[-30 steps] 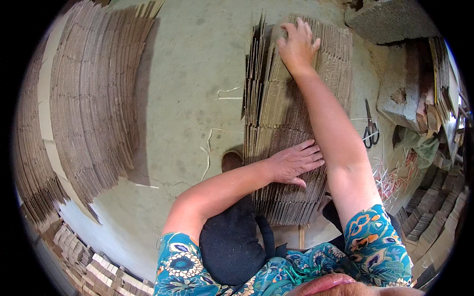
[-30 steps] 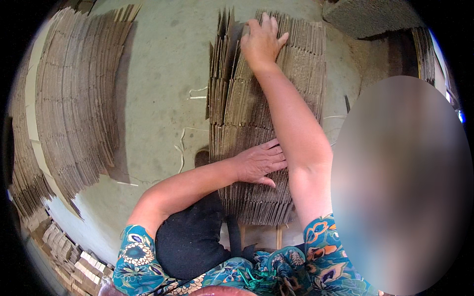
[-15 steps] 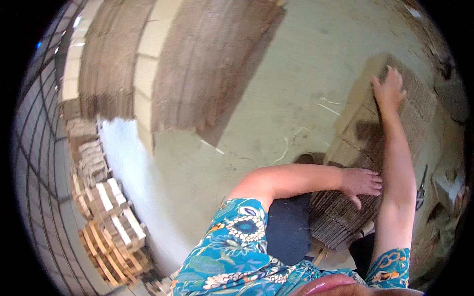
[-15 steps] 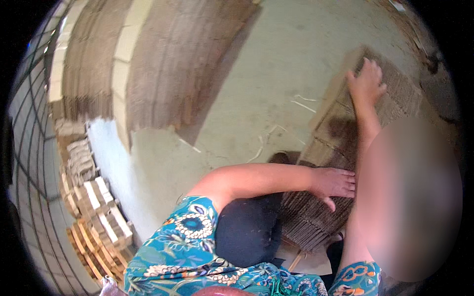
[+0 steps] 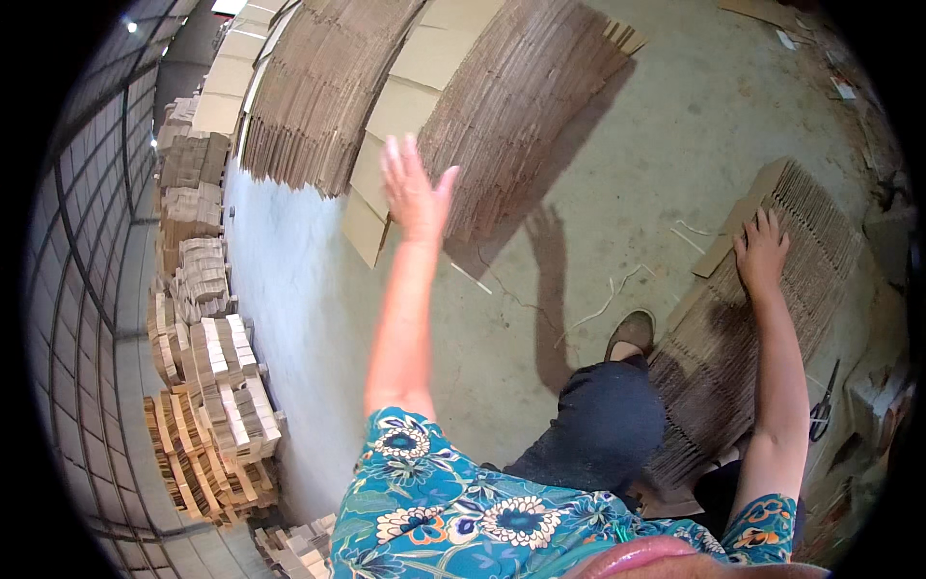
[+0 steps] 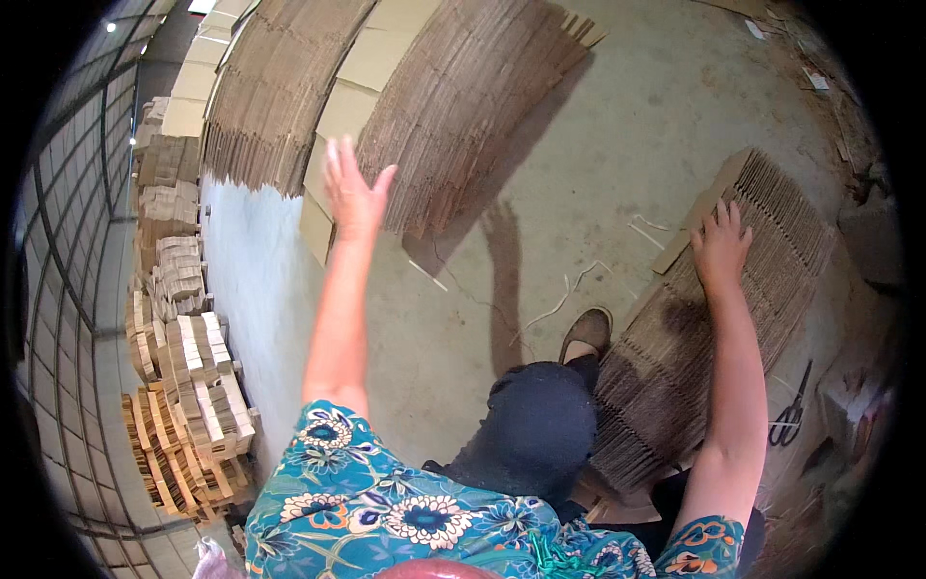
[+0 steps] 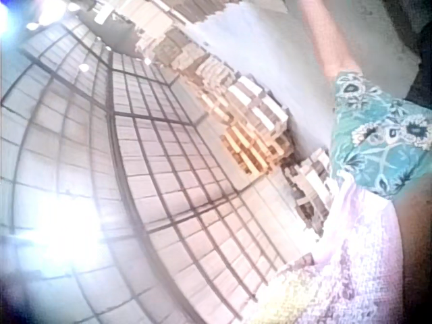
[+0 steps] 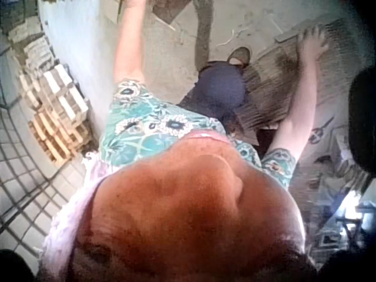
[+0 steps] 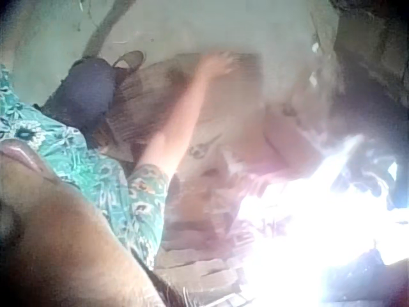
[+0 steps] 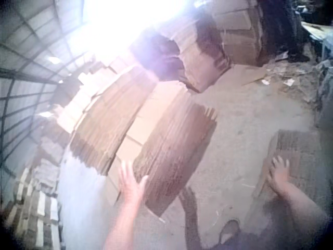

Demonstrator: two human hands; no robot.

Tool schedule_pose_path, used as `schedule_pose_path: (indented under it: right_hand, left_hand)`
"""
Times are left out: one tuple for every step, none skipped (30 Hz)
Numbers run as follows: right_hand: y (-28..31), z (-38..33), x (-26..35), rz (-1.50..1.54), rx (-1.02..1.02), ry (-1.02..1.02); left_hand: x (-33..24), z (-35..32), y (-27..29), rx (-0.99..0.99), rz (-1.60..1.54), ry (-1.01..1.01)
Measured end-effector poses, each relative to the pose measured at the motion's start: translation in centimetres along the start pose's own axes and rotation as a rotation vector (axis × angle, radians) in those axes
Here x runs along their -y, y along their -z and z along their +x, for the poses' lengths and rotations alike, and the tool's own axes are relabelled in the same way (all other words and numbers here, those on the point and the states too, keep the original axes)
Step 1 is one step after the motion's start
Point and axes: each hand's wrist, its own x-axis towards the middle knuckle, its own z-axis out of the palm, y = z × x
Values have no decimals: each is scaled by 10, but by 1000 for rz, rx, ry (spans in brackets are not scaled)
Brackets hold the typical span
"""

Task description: The person gathers stacks of flat cardboard sheets, aligns them, and ties them into bundles using white plastic straps. They use scissors to cut the straps and place the finished bundles aside.

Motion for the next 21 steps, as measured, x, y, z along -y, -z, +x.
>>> schedule_pose_path:
  right_hand:
    - [-2, -5, 0, 21, 0, 0]
    - [-6, -11, 2, 45, 1, -2]
    - [-11, -14, 3, 65, 0, -7]
    - [-13, -14, 3, 79, 0, -20]
    - [-17, -16, 5, 100, 4, -29]
    - [-19, -17, 4, 112, 8, -38]
    - [-20, -18, 2, 117, -10, -35]
    - [-21, -20, 0, 124, -28, -31]
    - [-21, -21, -2, 131, -46, -24]
    - [-19, -21, -2, 136, -51, -26]
    - [-18, -22, -2, 141, -55, -26]
    - [-17, -23, -2, 146, -60, -25]
    - [-17, -24, -1, 148, -66, -22]
    - [-16, -25, 0, 149, -72, -19]
    - [-16, -25, 1, 149, -77, -15]
    - [-15, -25, 1, 154, -67, -20]
    - [-14, -25, 2, 159, -56, -25]
    - [-13, -25, 2, 164, -45, -30]
    - [-13, -25, 2, 170, -51, -26]
    - [-14, -25, 2, 176, -57, -23]
    - [-14, -25, 3, 182, -63, -20]
  left_hand:
    - [18, 9, -1, 29, 78, -10]
    - [35, 19, -1, 57, 159, -23]
    - [50, 27, -4, 84, 234, -36]
    - [66, 36, -10, 152, 185, -46]
    - [82, 44, -12, 222, 143, -57]
    - [87, 49, -18, 294, 96, -66]
    - [80, 51, -16, 275, 160, -93]
    - [82, 54, -19, 275, 123, -96]
    - [88, 58, -21, 275, 88, -97]
    - [91, 64, -17, 269, 64, -98]
    - [91, 68, -14, 256, 52, -98]
    - [94, 72, -12, 262, 24, -105]
    - [98, 76, -7, 267, -4, -113]
    - [101, 80, -3, 273, -31, -120]
    - [104, 84, 1, 316, -86, -72]
    - [105, 87, 4, 322, -84, -59]
    - [106, 91, 8, 328, -83, -46]
    - [107, 93, 10, 335, -81, -33]
    - [107, 96, 13, 338, -25, -33]
    - [106, 97, 15, 318, 2, -28]
    - [104, 98, 17, 298, 29, -23]
